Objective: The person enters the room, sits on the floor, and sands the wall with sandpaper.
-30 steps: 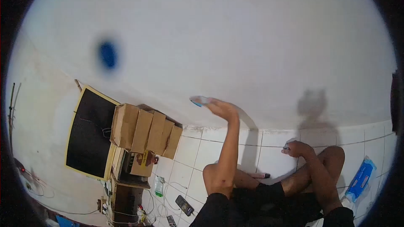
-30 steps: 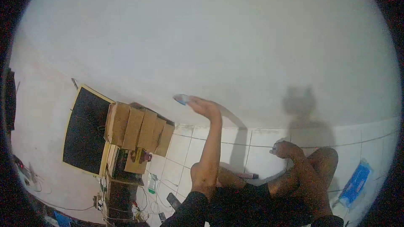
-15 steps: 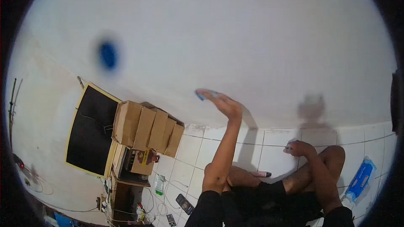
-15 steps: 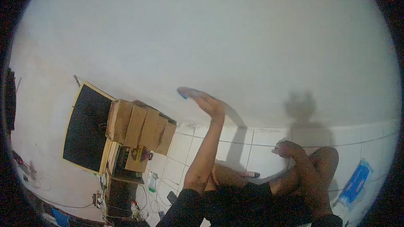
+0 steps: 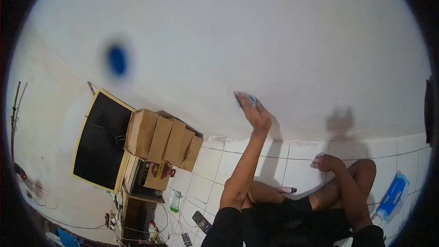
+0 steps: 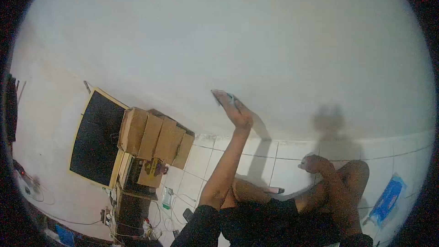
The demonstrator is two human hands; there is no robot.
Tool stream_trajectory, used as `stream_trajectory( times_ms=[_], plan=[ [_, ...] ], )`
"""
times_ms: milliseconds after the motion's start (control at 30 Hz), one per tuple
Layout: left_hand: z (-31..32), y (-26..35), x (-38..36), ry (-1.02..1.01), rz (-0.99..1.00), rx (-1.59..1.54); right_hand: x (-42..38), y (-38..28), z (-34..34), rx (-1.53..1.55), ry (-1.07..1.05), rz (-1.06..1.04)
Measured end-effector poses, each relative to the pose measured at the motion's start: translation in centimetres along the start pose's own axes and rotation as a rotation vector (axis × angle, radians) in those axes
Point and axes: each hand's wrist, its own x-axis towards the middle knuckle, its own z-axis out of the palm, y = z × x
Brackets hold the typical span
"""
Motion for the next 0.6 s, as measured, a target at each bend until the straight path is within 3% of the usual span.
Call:
stream_trajectory(
  times_ms=[33,133,167,267,300,400,433,533,567,600],
  plan=[
    [-0.2,-0.2,0.1,0.015,-0.244,-0.111,0.1,0.2,0.3,0.003,0.002,0.039],
    [1.6,0.3,0.7,0.341,-0.237,-0.199,0.4,1.0,1.2,0.021,0.037,0.013],
    [1.3,0.5,-0.2,0.162,-0.086,-0.088,0.2,1.4,1.3,0.018,0.004,0.057],
    [0.4,-2.1,-1.0,-0.085,0.103,0.013,-1.0,-1.6,-1.0,0.0,-0.056,0.136],
    [1.3,-0.3,-0.2,0.194,-0.276,-0.276,-1.3,-2.1,-1.4,-0.003,-0.059,0.143],
    [1.7,0.7,-1.4,0.04,-0.027,-0.012,-1.1,-1.2,-0.6,0.001,-0.044,0.085],
    [1.0,0.7,-1.6,-0.154,0.257,-0.026,-0.6,-0.7,-0.4,-0.005,-0.031,0.047],
    [1.5,0.9,-0.7,0.062,-0.227,-0.099,0.1,-0.1,0.1,-0.008,-0.03,0.035],
    [2.2,1.6,-0.6,0.166,-0.248,-0.03,0.0,0.1,0.3,0.001,-0.018,0.04],
    [2.4,1.7,-1.3,0.043,-0.06,0.015,-0.3,-0.3,0.1,0.008,-0.01,0.045]
  ],
)
